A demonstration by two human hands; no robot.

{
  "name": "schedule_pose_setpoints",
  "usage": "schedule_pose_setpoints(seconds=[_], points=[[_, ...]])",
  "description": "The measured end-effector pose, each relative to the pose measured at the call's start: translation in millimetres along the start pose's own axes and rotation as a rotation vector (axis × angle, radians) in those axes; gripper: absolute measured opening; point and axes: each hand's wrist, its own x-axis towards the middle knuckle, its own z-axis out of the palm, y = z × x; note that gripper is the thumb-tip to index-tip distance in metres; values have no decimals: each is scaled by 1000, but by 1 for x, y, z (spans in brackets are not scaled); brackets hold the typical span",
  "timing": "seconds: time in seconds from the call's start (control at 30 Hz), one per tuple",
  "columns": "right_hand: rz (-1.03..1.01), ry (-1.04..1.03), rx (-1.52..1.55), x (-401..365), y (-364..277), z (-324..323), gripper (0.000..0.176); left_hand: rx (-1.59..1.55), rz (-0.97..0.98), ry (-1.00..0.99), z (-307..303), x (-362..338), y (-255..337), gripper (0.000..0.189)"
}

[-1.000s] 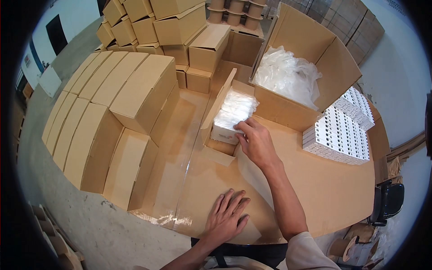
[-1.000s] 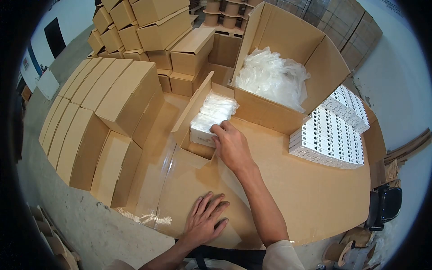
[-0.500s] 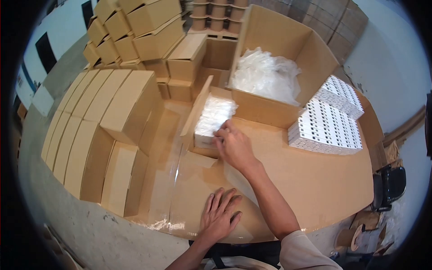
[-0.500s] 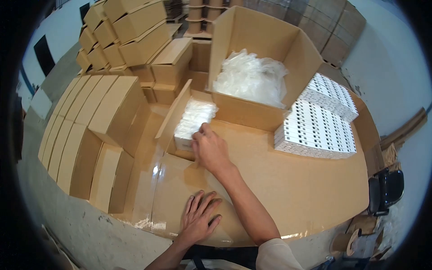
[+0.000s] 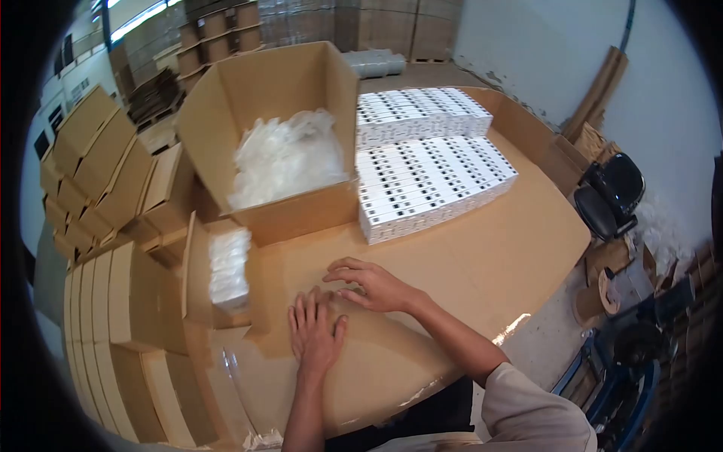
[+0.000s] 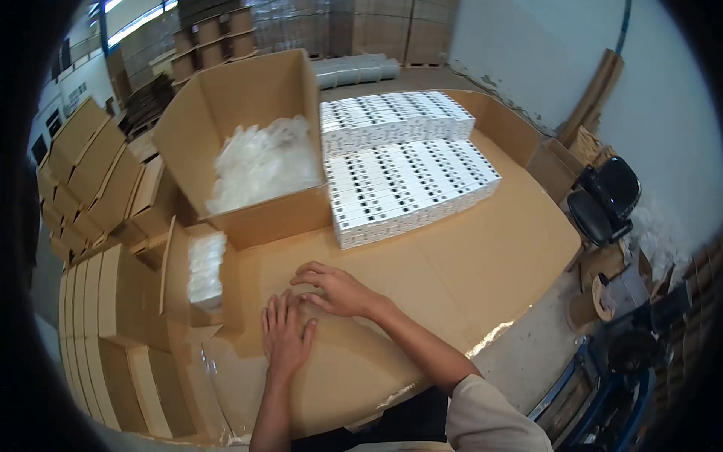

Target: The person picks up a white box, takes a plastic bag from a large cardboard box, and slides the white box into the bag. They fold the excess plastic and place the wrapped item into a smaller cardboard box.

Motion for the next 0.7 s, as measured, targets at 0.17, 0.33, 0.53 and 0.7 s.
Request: schedule_pose_setpoints(seconds=[0.17,0.33,0.53,0.7], points=[[118,-106,17,-43,21,-96,23,-39,-12,34,10,46,6,57],[197,142,-90,-72,63,-203,19,-33,-15,60,24,77,7,53],[398,388,-297,-73,141,-304,32,-33,-23,63,25,88,11,51],[500,555,-490,-56,220,-364,62,-52,-62,39,25,92,15,49]])
